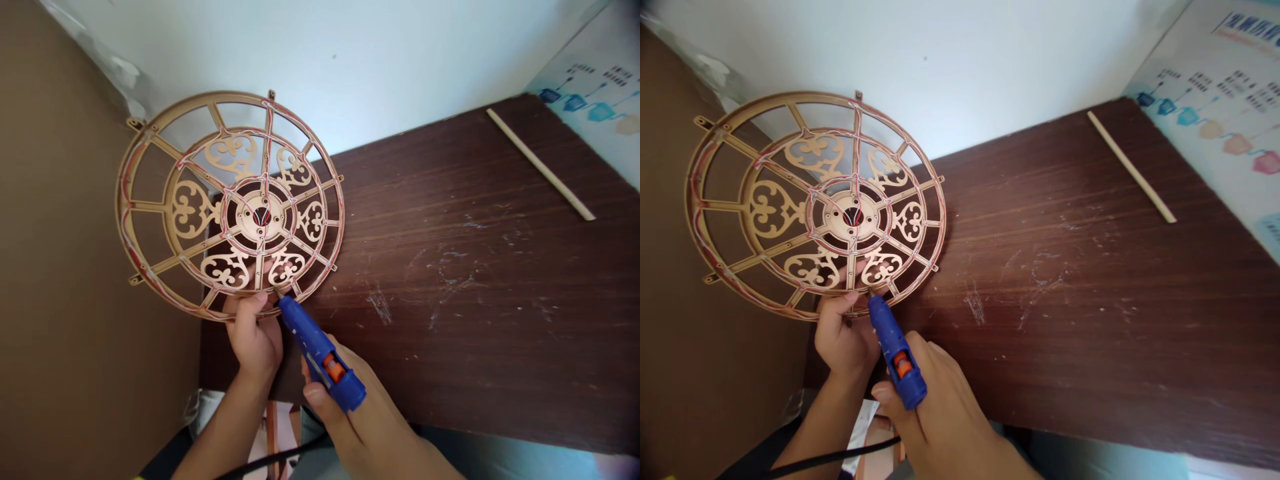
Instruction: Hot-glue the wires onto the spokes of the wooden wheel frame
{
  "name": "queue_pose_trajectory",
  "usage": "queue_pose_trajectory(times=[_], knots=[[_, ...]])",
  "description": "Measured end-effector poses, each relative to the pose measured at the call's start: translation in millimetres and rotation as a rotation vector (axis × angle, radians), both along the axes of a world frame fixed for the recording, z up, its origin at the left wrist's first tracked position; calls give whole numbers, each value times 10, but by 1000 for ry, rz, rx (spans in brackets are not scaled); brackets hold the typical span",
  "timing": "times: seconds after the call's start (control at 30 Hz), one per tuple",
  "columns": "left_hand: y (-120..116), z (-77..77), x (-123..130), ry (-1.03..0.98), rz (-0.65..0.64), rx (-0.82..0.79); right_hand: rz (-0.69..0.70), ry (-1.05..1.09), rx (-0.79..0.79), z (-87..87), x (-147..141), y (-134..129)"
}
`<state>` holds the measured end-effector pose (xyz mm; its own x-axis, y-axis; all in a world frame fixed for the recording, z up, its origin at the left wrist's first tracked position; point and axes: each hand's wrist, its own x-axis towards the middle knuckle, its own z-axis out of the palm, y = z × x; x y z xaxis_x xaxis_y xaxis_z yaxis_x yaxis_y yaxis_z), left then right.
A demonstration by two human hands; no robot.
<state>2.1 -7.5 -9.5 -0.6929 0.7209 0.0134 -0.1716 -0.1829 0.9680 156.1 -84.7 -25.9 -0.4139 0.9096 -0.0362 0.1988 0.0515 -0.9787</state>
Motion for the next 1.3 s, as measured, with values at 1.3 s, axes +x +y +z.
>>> queue_pose_trajectory(times=[1.3], knots=[[17, -24, -32, -15, -37, 48, -97, -27, -92, -115, -51, -80]])
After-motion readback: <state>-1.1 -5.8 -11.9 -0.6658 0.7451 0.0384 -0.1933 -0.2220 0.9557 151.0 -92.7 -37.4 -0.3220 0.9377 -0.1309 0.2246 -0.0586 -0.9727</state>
